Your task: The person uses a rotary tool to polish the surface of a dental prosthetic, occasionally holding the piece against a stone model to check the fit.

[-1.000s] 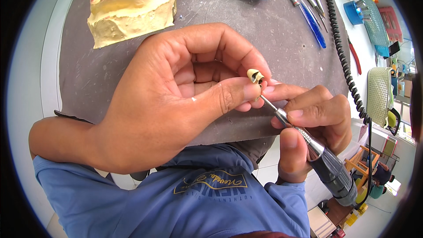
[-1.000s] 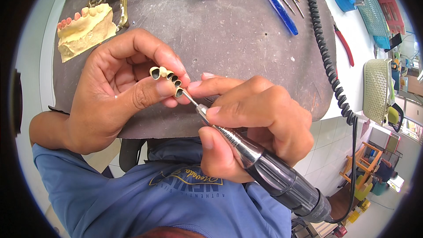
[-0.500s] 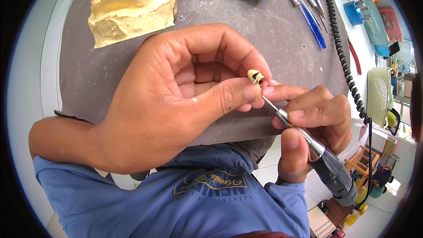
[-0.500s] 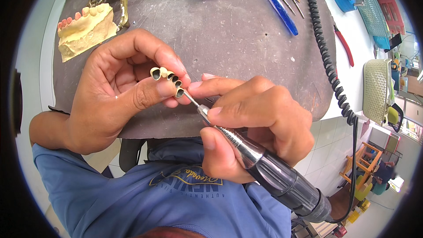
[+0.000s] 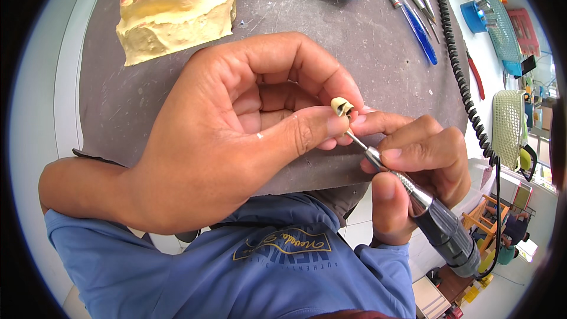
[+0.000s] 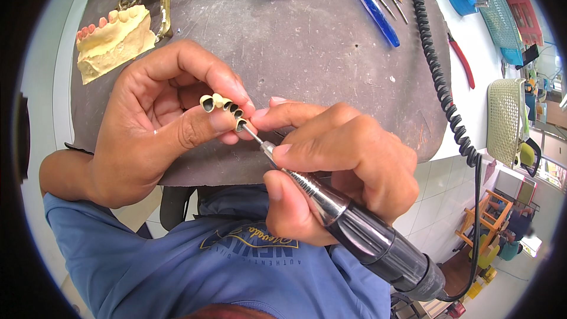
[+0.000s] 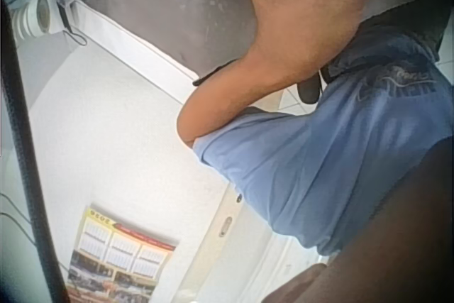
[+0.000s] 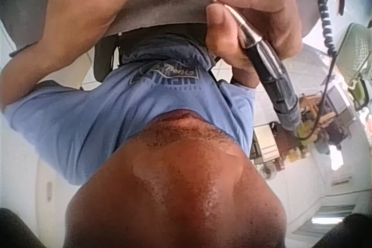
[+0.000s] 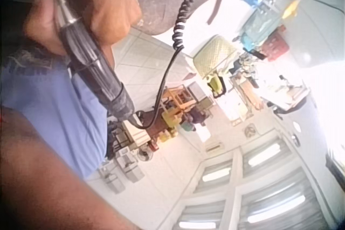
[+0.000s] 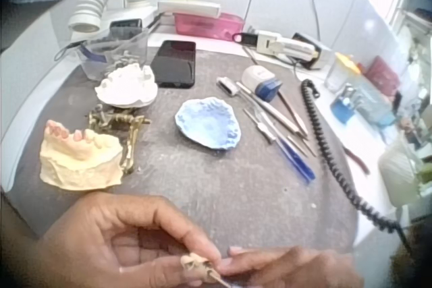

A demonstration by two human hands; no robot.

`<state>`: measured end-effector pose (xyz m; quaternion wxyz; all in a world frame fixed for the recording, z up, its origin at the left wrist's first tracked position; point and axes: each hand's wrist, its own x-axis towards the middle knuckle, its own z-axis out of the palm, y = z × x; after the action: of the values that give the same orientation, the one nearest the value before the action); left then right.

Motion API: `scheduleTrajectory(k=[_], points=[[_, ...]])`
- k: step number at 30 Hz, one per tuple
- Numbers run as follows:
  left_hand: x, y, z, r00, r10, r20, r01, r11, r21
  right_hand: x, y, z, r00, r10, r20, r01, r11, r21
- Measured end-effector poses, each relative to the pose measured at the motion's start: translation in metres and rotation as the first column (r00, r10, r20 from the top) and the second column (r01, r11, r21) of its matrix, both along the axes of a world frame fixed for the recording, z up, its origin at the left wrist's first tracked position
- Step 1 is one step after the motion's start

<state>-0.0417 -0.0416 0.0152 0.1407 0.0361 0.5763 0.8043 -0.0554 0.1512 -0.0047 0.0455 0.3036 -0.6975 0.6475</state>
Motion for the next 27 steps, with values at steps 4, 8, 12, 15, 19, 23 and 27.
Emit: scheduleTrajectory(k=[4, 8, 12, 15, 19, 23, 27], points=[[0.0006, 0.0004, 0.0007, 1.0, 0.0, -0.006, 0.0, 1.0, -0.008, -0.0009, 0.0015, 0.002, 0.999, 0.017, 0.033, -0.017, 1.0, 0.003], [0.0007, 0.0012, 0.0017, 1.0, 0.012, -0.001, -0.012, 1.0, 0.0, 0.0009, 0.0024, 0.0026, 0.999, 0.029, 0.031, -0.029, 1.0, 0.011], [0.0007, 0.0006, 0.0028, 1.0, 0.002, 0.016, -0.002, 1.0, 0.011, -0.0005, 0.0036, 0.0052, 0.996, 0.047, 0.075, -0.046, 0.999, -0.012], [0.0012, 0.0006, 0.0013, 1.0, 0.005, 0.01, -0.005, 1.0, 0.012, -0.0011, 0.0032, 0.0022, 0.998, 0.051, 0.034, -0.051, 0.999, -0.009], [0.0015, 0.0012, 0.0015, 1.0, 0.014, 0.003, -0.014, 1.0, 0.016, -0.0021, 0.0026, 0.0009, 0.999, 0.051, -0.01, -0.051, 0.999, 0.01], [0.0011, 0.0013, 0.0018, 1.0, 0.019, 0.005, -0.02, 1.0, 0.016, -0.0008, 0.0014, -0.0005, 0.999, 0.039, -0.006, -0.039, 0.999, -0.007], [0.0008, 0.0004, 0.0039, 0.999, 0.008, 0.033, -0.009, 1.0, 0.015, 0.0009, 0.0024, 0.0025, 0.999, 0.021, 0.04, -0.021, 1.0, -0.023]])
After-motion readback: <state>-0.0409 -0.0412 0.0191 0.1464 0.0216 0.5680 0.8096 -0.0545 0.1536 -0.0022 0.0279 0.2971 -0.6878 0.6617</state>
